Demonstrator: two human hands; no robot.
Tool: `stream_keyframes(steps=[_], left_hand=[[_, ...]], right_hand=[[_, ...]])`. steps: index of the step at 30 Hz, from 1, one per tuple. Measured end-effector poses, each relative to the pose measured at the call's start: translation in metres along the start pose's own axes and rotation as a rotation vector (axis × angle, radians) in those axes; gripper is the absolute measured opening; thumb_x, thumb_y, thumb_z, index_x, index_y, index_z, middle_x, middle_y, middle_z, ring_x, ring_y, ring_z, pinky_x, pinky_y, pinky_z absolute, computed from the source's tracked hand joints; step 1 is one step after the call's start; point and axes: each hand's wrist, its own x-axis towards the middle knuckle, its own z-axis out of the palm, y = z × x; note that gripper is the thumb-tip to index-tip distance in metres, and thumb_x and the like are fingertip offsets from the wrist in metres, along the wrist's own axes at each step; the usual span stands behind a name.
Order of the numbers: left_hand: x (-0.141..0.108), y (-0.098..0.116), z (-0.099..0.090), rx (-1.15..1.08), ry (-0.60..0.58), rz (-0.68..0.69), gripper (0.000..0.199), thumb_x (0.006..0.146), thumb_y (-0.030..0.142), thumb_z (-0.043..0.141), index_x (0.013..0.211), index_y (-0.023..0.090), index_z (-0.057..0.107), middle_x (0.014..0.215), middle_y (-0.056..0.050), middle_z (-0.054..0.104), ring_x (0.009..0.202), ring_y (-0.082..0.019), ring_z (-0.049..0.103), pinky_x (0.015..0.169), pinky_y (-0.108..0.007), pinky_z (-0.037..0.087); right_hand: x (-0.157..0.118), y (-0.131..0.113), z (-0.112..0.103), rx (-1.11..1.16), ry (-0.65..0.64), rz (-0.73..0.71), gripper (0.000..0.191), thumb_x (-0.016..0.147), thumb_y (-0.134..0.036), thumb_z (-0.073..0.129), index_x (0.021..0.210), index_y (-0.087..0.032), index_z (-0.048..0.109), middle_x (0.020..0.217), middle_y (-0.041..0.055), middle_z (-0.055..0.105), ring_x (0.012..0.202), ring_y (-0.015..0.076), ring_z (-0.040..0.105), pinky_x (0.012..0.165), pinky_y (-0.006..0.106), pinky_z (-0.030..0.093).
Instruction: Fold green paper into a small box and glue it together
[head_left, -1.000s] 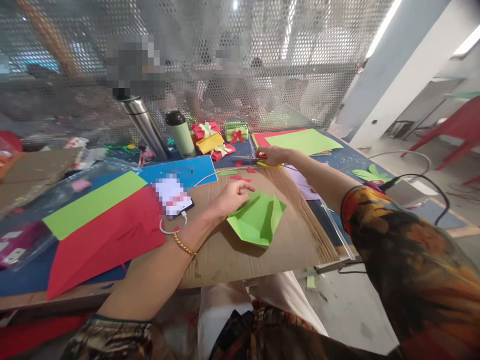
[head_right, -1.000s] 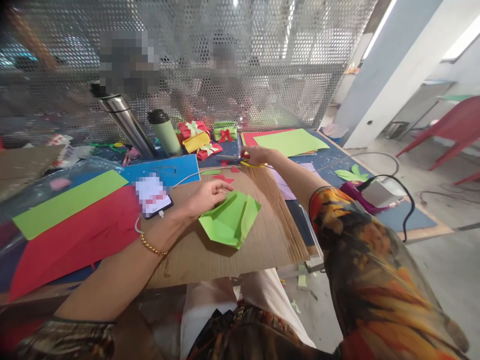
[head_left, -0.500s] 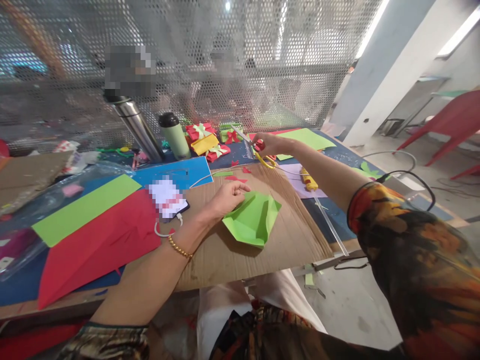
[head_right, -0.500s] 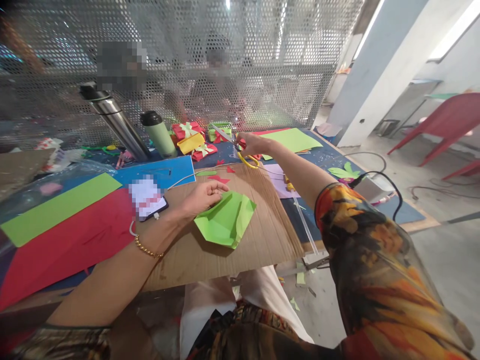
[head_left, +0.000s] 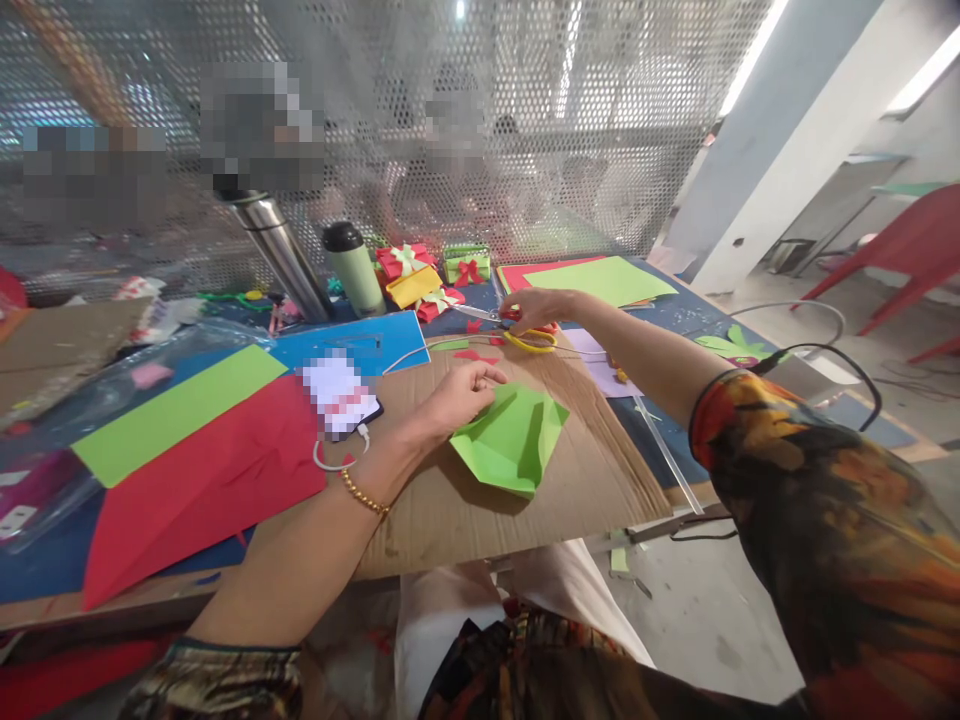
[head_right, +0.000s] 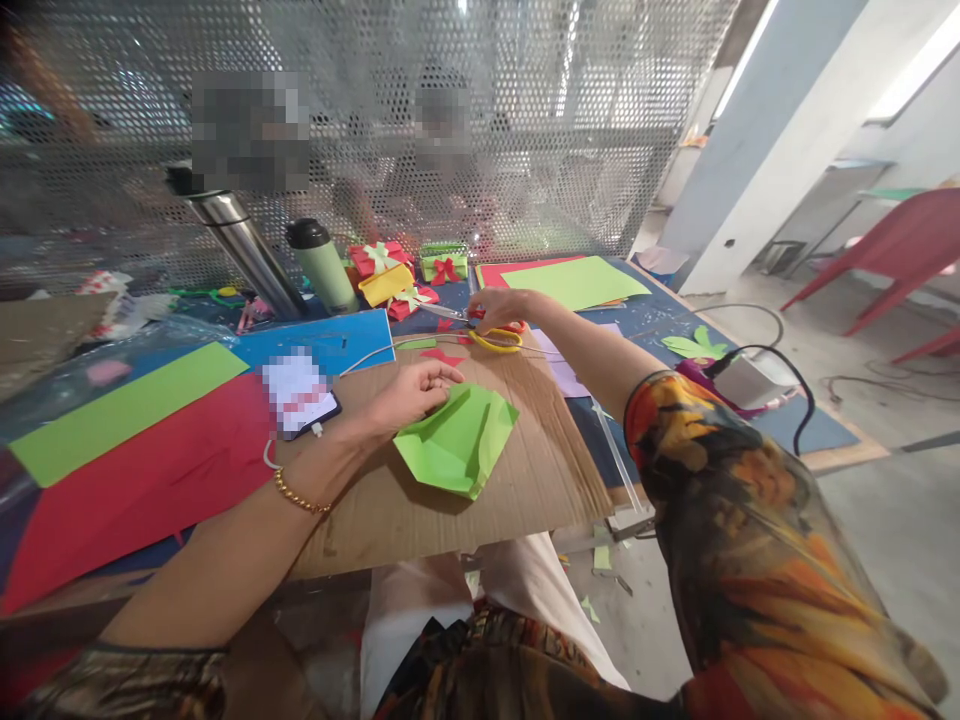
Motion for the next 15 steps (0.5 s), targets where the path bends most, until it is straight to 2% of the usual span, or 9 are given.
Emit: stream_keyframes(steps=[5, 10, 15], left_hand=[[0.0, -0.001, 0.001, -0.017, -0.02, -0.002, 0.034, 0.074, -0.008, 0.053, 0.097, 0.013, 0.067, 0.053, 0.011, 0.045, 0.046, -0.007, 0.043, 0.048, -0.02, 0.028], [0.001, -0.002, 0.0, 0.001, -0.022, 0.016, 0.034, 0.074, -0.008, 0.053, 0.097, 0.012, 0.067, 0.052, 0.011, 0.043, 0.046, -0.007, 0.04, 0.048, -0.02, 0.028], [0.002, -0.002, 0.0, -0.009, -0.032, 0.028, 0.034, 0.072, -0.007, 0.053, 0.096, 0.012, 0.068, 0.052, 0.011, 0.043, 0.046, -0.007, 0.04, 0.048, -0.02, 0.028]], right_hand=[[-0.003, -0.003, 0.0, -0.008, -0.026, -0.032, 0.049, 0.082, -0.032, 0.072, 0.13, -0.022, 0.074, 0.119, 0.008, 0.077, 0.096, 0.0241, 0.071, 0.08, 0.03, 0.051], [-0.008, 0.004, 0.006, -0.022, 0.019, -0.076, 0.041, 0.086, -0.028, 0.069, 0.126, -0.023, 0.076, 0.127, 0.0093, 0.075, 0.112, 0.0251, 0.069, 0.092, 0.031, 0.05], [-0.015, 0.02, 0.005, -0.025, 0.061, -0.082, 0.034, 0.084, -0.022, 0.067, 0.115, -0.024, 0.079, 0.117, 0.0057, 0.079, 0.103, 0.022, 0.07, 0.088, 0.029, 0.05]])
